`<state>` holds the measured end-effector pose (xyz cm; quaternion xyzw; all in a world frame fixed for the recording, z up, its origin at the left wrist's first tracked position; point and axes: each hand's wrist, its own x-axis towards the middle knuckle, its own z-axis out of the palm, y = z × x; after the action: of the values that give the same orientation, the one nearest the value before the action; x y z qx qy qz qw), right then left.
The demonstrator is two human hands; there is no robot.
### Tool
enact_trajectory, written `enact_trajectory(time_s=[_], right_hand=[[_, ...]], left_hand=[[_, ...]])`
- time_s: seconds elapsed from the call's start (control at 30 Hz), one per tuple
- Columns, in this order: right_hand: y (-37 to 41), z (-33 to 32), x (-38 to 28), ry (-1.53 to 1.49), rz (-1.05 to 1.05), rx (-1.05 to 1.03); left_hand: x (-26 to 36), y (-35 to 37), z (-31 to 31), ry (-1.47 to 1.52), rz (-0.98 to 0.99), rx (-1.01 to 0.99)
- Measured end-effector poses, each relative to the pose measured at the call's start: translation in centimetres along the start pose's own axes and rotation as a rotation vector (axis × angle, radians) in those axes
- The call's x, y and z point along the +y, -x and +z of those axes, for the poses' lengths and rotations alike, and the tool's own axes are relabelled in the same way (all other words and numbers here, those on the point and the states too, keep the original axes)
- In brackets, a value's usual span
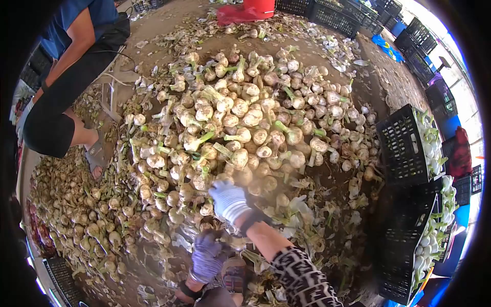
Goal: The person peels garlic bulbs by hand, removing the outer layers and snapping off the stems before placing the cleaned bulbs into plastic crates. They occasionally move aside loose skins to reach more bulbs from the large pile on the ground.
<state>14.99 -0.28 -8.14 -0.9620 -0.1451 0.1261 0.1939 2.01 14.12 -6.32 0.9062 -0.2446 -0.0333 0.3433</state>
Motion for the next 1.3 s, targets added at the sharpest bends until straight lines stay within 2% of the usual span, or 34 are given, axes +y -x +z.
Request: enact_trajectory(time_s=[0.03,0.07,0.1,0.17,0.2,0.27,0.3,0.37,0.4,0.47,0.53,0.6,0.63,0.7,0.73,0.8,0.93,1.0,1.03,1.1,1.13,1.17,1.23,1.27,1.3], right_hand=[[0.3,0.5,1.2,-0.124,0.018,0.101],[1.7,-1.7,1.0,-0.257,0.158,0.222],[2.8,-0.9,2.5,-0.705,0.309,0.303],[5.2,-3.6,2.1,-1.467,0.513,0.396],[6.1,-2.7,2.9,-1.562,0.485,0.430],[7.8,-1.7,2.6,-1.814,0.449,0.466],[8.7,-1.7,2.5,-1.792,0.534,0.349],[9.8,-1.6,1.5,-1.894,0.557,0.287],[10.1,-1.9,1.1,-1.894,0.557,0.283],[10.5,-2.5,0.5,-1.649,0.580,0.298],[10.9,-1.8,0.3,-1.613,0.582,0.250],[11.1,-1.6,-0.5,-1.476,0.605,0.215],[10.9,0.8,-0.4,-1.703,0.539,0.302],[10.9,1.7,-0.1,-1.782,0.564,0.299],[11.0,0.6,-0.5,-1.783,0.564,0.299],[11.4,-2.4,-1.3,-1.784,0.762,0.186],[12.2,-2.4,-0.7,-1.970,0.635,0.111],[12.3,-2.3,-0.8,-1.803,0.592,0.183],[12.5,-2.4,-0.8,-1.804,0.591,0.184],[13.0,-2.5,-0.6,-1.548,0.347,0.206],[13.0,-1.9,0.1,-0.957,0.160,0.243],[13.0,-1.5,0.3,-0.958,0.155,0.243],[13.1,-1.7,-0.1,-1.156,0.228,0.232],[12.7,-3.3,-1.0,-1.403,0.177,0.283],[12.7,-3.2,-1.1,-1.401,0.178,0.284]], left_hand=[[-0.8,0.3,0.0,-0.087,0.003,0.126],[-0.7,-0.5,-0.8,0.001,-0.145,0.161],[-0.2,-1.5,-1.9,0.001,-0.222,0.161],[0.1,-2.9,-2.4,0.221,-0.234,0.284],[0.2,-3.1,-2.1,0.227,-0.234,0.282],[0.3,-3.2,-1.3,0.622,-0.314,0.132],[0.7,-3.4,-1.0,0.623,-0.317,0.132],[1.6,-3.8,-0.5,1.372,-0.430,0.105],[1.9,-3.8,-0.8,1.331,-0.415,0.113],[2.4,-3.8,-1.5,1.344,-0.459,0.116],[1.9,-3.5,-1.2,1.354,-0.503,0.111],[0.7,-2.6,0.3,1.146,-0.306,0.131],[0.8,-2.7,0.1,1.144,-0.308,0.127],[1.4,-3.2,-0.8,0.563,-0.189,0.121],[1.7,-3.3,-1.1,0.562,-0.189,0.120],[2.1,-3.4,-1.5,0.231,-0.043,0.148],[1.4,-2.9,-0.7,0.248,-0.004,0.134],[1.1,-2.9,-0.5,0.640,-0.109,0.154],[0.9,-2.9,-0.6,0.639,-0.108,0.154],[0.3,-3.0,-0.9,1.761,-0.714,-0.010],[0.6,-3.4,-1.2,2.002,-0.698,-0.006],[0.6,-3.6,-1.3,2.000,-0.695,-0.002],[0.6,-3.8,-1.2,2.144,-0.633,-0.091],[0.8,-3.7,-1.0,2.146,-0.631,-0.093],[1.0,-3.5,-0.8,1.667,-0.593,0.011]])
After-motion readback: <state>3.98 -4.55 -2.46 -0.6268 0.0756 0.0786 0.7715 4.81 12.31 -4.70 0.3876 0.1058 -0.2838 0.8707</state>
